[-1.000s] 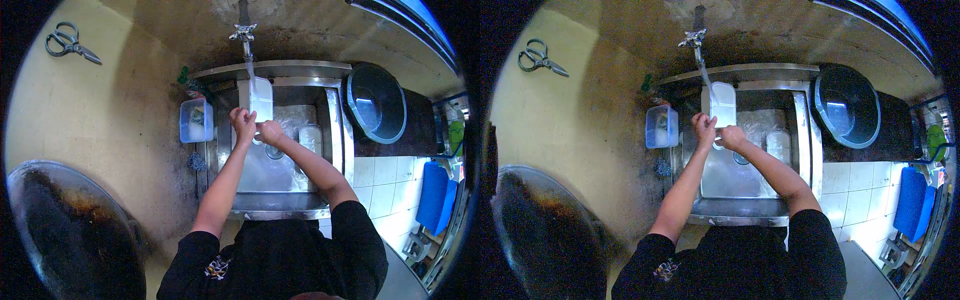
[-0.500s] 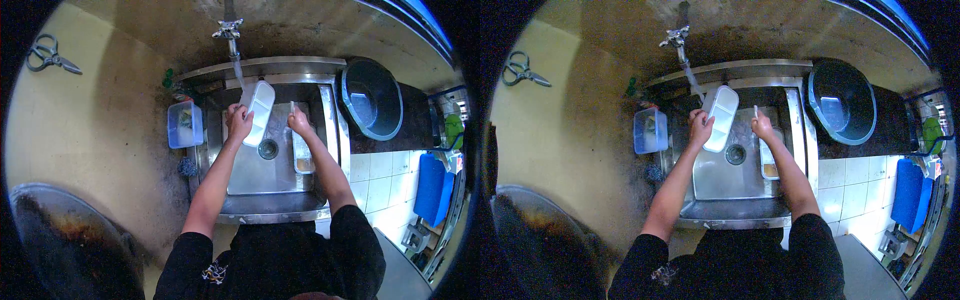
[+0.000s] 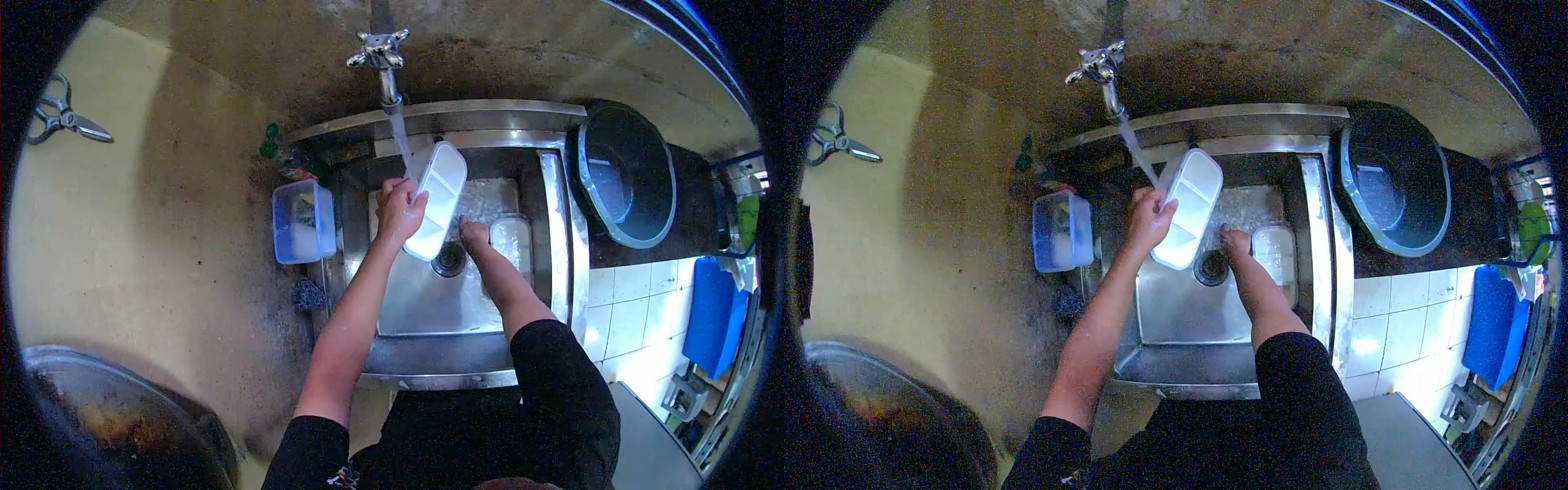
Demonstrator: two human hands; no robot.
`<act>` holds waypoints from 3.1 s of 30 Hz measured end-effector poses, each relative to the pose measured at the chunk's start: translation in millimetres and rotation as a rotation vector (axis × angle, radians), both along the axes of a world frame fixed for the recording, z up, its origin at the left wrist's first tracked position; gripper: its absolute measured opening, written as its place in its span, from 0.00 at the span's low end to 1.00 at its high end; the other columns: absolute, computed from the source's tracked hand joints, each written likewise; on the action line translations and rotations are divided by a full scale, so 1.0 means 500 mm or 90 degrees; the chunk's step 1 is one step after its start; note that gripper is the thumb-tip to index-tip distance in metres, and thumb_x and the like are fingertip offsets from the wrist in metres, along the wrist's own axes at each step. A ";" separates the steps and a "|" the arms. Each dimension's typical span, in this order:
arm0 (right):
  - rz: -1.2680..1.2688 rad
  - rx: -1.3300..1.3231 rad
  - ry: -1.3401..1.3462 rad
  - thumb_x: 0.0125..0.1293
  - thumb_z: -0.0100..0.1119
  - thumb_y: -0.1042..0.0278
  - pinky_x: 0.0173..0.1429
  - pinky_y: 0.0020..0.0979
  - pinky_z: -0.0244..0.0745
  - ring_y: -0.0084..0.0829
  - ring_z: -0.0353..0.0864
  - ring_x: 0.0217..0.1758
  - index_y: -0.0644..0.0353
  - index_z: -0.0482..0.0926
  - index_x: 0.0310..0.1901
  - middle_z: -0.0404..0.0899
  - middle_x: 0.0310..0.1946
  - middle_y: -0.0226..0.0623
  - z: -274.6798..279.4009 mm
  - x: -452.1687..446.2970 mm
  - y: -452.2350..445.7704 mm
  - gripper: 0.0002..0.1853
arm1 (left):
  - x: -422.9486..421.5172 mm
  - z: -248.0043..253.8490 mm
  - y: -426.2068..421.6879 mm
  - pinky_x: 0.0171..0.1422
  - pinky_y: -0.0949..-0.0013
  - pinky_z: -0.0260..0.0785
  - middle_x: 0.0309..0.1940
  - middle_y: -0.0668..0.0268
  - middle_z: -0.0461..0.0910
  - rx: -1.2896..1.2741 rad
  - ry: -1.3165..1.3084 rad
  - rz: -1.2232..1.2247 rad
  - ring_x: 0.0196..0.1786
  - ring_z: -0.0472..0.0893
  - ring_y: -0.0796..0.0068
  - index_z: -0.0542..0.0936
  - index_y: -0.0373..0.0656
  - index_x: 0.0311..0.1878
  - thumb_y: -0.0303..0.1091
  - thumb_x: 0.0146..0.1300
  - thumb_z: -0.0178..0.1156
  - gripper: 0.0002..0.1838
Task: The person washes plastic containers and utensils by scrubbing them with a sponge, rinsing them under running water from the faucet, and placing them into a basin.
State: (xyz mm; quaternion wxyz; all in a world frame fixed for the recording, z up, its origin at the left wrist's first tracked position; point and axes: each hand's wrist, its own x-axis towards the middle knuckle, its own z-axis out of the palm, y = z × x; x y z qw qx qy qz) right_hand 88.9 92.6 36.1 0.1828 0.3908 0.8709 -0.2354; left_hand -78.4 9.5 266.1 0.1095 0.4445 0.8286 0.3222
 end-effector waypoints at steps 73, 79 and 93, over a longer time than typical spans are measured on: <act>-0.325 -0.689 0.679 0.66 0.48 0.53 0.22 0.27 0.58 0.22 0.60 0.17 0.53 0.64 0.28 0.59 0.16 0.24 0.746 0.002 0.132 0.15 | -0.131 0.160 -0.161 0.49 0.73 0.67 0.43 0.65 0.76 -0.100 -0.686 -0.200 0.43 0.75 0.75 0.69 0.45 0.60 0.25 0.38 0.55 0.36; -0.308 -0.743 0.704 0.67 0.44 0.62 0.28 0.28 0.63 0.25 0.65 0.22 0.58 0.68 0.47 0.66 0.21 0.29 0.763 0.087 0.129 0.12 | -0.170 0.137 -0.093 0.48 0.72 0.68 0.43 0.65 0.76 -0.042 -0.694 -0.180 0.43 0.75 0.75 0.68 0.42 0.59 0.24 0.40 0.56 0.35; -0.404 -0.604 0.716 0.68 0.41 0.62 0.30 0.28 0.68 0.28 0.72 0.22 0.59 0.67 0.44 0.70 0.20 0.32 0.774 0.301 0.050 0.11 | -0.095 0.115 0.143 0.37 0.71 0.70 0.32 0.69 0.75 -0.009 -0.794 -0.320 0.32 0.76 0.76 0.72 0.43 0.50 0.30 0.41 0.59 0.26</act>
